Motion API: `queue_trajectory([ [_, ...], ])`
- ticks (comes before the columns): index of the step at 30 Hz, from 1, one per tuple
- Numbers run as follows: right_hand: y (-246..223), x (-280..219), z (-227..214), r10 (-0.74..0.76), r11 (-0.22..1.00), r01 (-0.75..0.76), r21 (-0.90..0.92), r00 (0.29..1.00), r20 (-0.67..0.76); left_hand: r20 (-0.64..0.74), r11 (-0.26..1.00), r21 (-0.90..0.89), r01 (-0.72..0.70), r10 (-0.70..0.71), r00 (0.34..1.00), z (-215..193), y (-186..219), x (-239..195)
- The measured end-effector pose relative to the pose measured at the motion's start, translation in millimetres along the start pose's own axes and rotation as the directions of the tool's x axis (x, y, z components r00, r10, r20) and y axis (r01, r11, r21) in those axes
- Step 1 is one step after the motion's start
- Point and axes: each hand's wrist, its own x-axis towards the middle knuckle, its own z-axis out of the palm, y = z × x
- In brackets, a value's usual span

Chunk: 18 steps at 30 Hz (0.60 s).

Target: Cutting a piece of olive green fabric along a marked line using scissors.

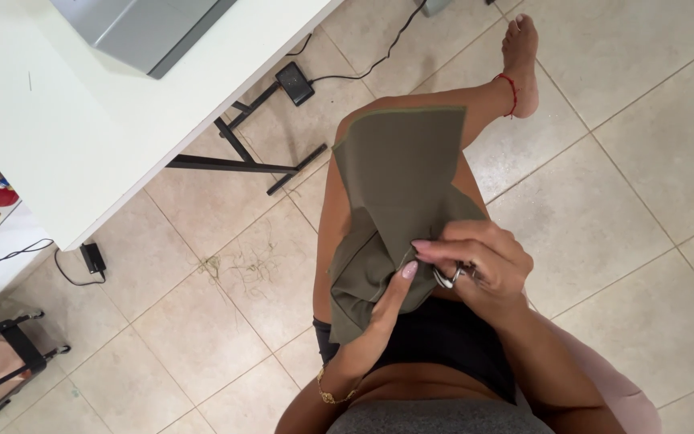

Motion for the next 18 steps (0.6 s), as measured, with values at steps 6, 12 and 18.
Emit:
queue_trajectory([
  [6,38.6,-14.8,0.7,-0.127,0.981,0.114,-0.156,0.99,-0.07,-0.044,0.994,0.107,-0.008,0.012,0.999,0.9,-0.3,3.0],
  [12,41.3,-6.1,-16.6,-0.193,0.978,0.207,0.026,0.946,-0.261,0.005,0.795,-0.31,0.522,-0.548,0.837,-3.2,27.3,13.6],
  [18,40.5,-34.7,-9.4,-0.225,0.973,0.218,0.076,0.969,0.101,-0.099,0.496,-0.513,0.7,-0.845,0.526,-13.9,101.8,36.1],
])
